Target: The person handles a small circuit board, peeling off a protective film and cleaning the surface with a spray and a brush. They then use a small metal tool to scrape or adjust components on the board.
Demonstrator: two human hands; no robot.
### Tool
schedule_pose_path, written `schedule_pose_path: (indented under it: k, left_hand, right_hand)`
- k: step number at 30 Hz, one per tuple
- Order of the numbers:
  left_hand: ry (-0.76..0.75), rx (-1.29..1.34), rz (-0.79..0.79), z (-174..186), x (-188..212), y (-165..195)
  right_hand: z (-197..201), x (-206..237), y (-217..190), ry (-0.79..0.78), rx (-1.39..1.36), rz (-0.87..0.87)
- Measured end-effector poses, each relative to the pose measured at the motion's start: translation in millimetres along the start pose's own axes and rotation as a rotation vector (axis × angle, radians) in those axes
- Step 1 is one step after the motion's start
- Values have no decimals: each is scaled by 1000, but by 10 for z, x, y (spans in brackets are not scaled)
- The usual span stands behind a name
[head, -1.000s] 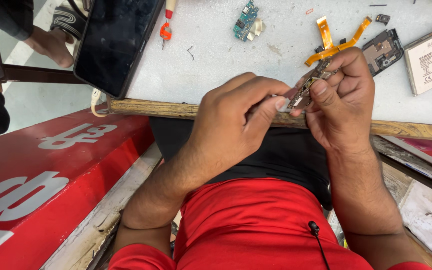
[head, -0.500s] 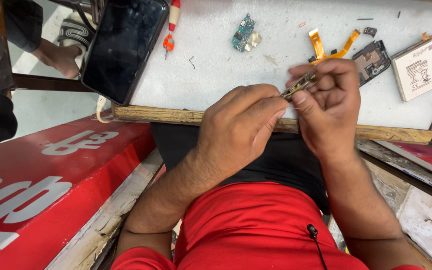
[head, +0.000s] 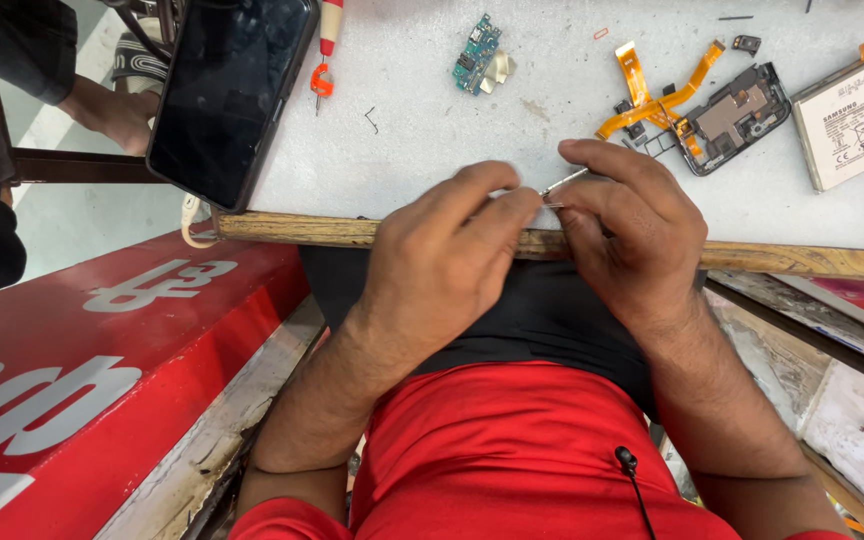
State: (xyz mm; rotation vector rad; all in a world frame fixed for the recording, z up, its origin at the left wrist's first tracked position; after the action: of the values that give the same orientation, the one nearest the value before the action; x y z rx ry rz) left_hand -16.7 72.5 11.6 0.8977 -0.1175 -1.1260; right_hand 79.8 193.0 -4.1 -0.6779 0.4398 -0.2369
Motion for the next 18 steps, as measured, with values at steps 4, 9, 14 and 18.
schedule_pose_path:
  k: [4, 9, 14, 18]
  left_hand:
    - [-18, 52, 104, 83, 40, -135]
    - [1, -65, 232, 50, 13, -351]
    - [-44, -185, 241, -29, 11, -373]
    - [-79, -307, 256, 50, -73, -367]
  right_hand:
    - [-25, -22, 22, 7, -18, -28]
    - [-33, -22, 39, 2, 6, -40]
    - [-27, -1, 61, -7, -1, -59]
    - [-29, -19, 57, 6, -14, -49]
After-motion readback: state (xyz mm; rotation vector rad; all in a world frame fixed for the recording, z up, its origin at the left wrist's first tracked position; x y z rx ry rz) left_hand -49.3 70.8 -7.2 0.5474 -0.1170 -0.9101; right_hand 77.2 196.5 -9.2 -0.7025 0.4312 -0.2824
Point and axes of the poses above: each hand's wrist, its own x-axis away from the middle knuckle, its own z-axis out of the back of the hand, y = z × x, the point moved 9 cm from there along -x, towards the middle knuckle, and after that the axes turned 3 degrees about -x, right-handed, at the moved point
